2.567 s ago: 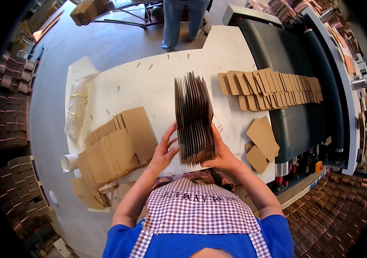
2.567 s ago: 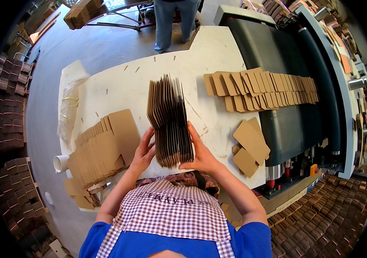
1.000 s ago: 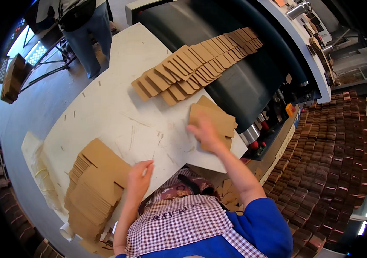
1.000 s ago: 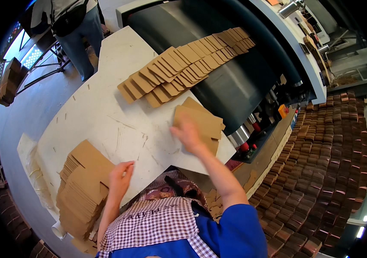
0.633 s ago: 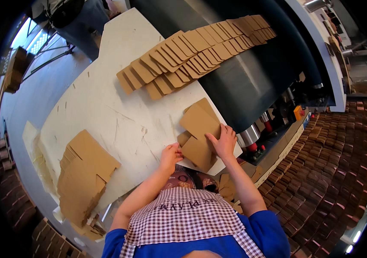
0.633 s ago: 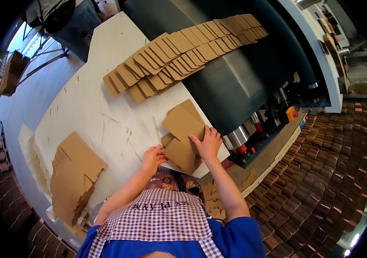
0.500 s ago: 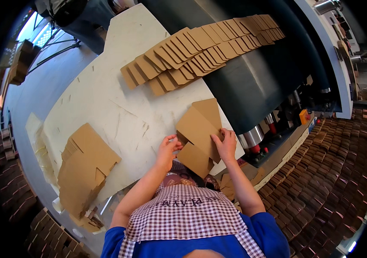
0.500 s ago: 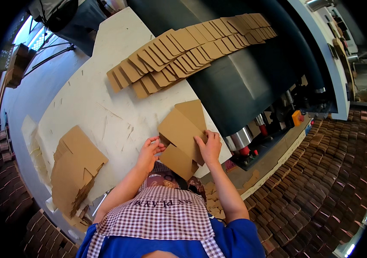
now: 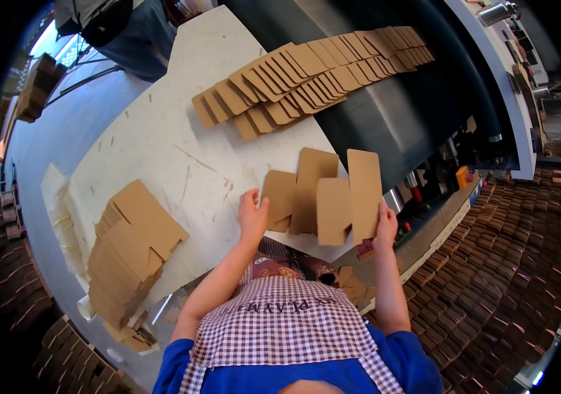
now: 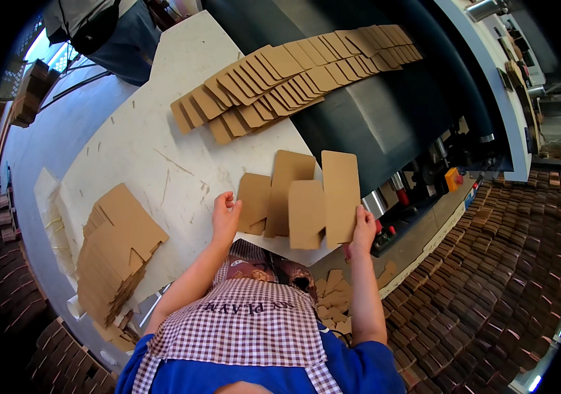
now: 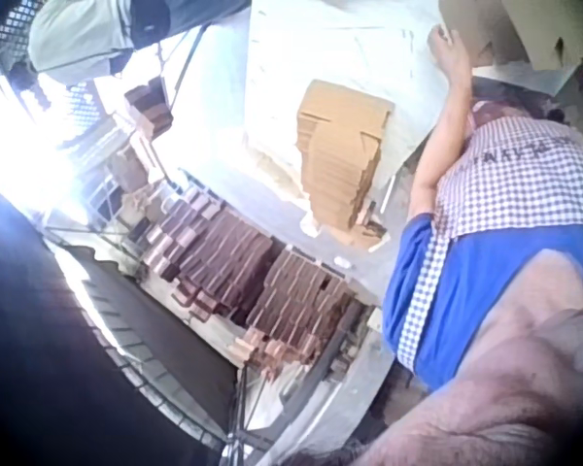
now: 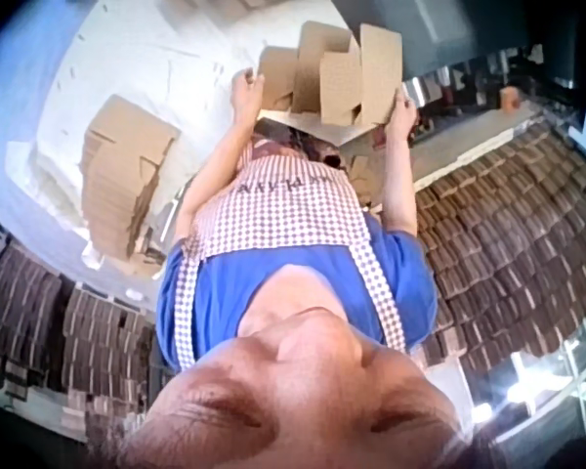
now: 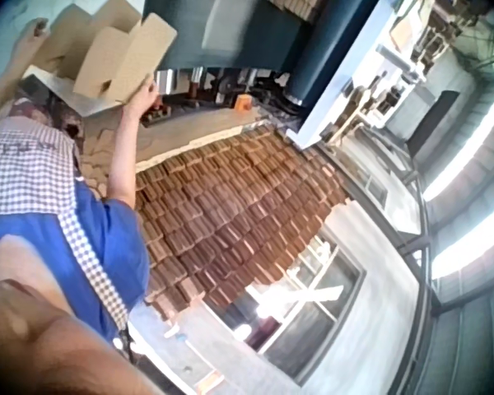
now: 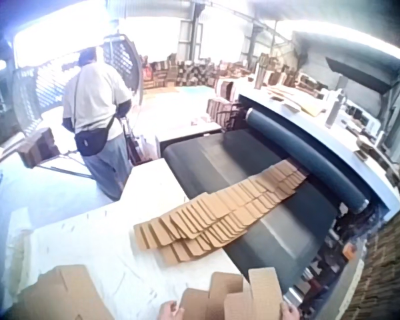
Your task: The person repeatedly picks up stacks of flat cardboard pieces from a table and places them onto a moving conveyor belt. They align the pieces in a row as they feed them onto the belt, working alongside another person who also handles cardboard.
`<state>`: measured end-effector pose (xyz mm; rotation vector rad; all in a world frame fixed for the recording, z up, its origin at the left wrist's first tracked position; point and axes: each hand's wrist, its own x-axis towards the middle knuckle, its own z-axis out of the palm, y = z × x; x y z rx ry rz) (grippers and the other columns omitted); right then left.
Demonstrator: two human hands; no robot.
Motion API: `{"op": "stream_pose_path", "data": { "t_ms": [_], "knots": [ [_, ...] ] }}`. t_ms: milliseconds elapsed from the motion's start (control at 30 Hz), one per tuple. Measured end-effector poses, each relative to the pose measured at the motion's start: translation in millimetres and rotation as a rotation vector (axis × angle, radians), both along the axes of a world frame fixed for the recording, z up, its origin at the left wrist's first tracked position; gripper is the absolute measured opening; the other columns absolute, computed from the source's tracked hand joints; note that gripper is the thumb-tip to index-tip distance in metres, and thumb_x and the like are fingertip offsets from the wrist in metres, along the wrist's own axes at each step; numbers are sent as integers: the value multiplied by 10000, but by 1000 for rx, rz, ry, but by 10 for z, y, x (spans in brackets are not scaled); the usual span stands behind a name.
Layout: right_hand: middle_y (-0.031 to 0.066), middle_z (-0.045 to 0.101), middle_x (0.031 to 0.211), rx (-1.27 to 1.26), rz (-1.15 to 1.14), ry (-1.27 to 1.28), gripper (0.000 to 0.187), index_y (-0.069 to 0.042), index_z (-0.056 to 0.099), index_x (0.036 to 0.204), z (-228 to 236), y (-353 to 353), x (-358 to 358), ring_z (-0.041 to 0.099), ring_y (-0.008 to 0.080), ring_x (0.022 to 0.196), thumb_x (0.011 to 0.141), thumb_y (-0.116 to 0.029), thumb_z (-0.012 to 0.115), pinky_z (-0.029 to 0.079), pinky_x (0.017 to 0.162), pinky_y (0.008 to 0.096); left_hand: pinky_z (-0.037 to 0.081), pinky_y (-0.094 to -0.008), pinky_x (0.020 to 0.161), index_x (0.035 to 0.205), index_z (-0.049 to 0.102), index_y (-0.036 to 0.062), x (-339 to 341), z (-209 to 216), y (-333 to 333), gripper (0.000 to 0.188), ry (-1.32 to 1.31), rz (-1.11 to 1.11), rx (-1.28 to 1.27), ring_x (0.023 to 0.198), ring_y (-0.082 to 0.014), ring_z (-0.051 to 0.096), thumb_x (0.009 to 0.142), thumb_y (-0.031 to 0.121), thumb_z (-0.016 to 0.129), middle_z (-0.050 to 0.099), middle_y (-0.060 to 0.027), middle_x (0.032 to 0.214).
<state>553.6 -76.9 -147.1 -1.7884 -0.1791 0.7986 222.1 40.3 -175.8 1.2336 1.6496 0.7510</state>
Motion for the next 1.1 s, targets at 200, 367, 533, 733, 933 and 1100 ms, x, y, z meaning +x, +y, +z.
{"op": "stream_pose_path", "data": {
  "t_ms": [200, 367, 533, 733, 933, 1100],
  "knots": [
    [120, 634, 1008, -247, 319, -488, 351, -3, 601, 1084, -335, 172, -944, 603, 225, 904, 875, -268, 699, 493, 818, 339, 503, -345, 802, 1186, 552, -12, 72, 111, 65, 438, -14, -30, -124, 893, -209, 585, 846, 212, 713, 590, -118, 1065],
    [153, 596, 1049, -269, 513, -562, 457, -6, 573, 1177, -253, 210, -1255, 599, 262, 941, 824, -244, 742, 497, 833, 359, 524, -324, 766, 1155, 610, -22, -99, 215, 80, 416, -474, -107, -468, 897, -185, 644, 819, 183, 745, 669, -112, 1030],
    [113, 624, 1057, -229, 669, -331, 567, -29, 537, 1298, -243, 339, -1753, 610, 187, 861, 815, -221, 762, 522, 767, 323, 536, -315, 783, 1130, 647, -12, -669, 624, 43, 320, -358, -81, -432, 899, -202, 672, 838, 102, 710, 704, -103, 1028],
    [168, 444, 1423, 157, 1282, -512, 596, -70, 472, 1368, 167, 1117, -3123, 456, 347, 1280, 868, -323, 677, 415, 1046, 413, 510, -362, 892, 1394, 409, -12, -2216, 1097, 42, 670, -135, 358, 60, 1039, -235, 622, 805, 35, 725, 626, -157, 1210],
    [171, 451, 1417, 252, 1415, -296, 551, -45, 496, 1343, 117, 1278, -3653, 513, 327, 1224, 888, -310, 659, 457, 999, 394, 374, -449, 1076, 1437, 395, 88, -2834, 1292, 60, 756, 984, 421, 196, 1252, -365, 478, 777, 78, 762, 508, -200, 1353],
    [133, 549, 1319, -80, 1157, 22, 519, -34, 530, 1319, 101, 1351, -3083, 622, 233, 1047, 909, -330, 650, 519, 872, 335, 385, -422, 1066, 1329, 528, 40, -2255, 1372, 290, 561, 809, 2, 502, 1234, -341, 495, 821, 142, 741, 552, -170, 1318]
  ]
}}
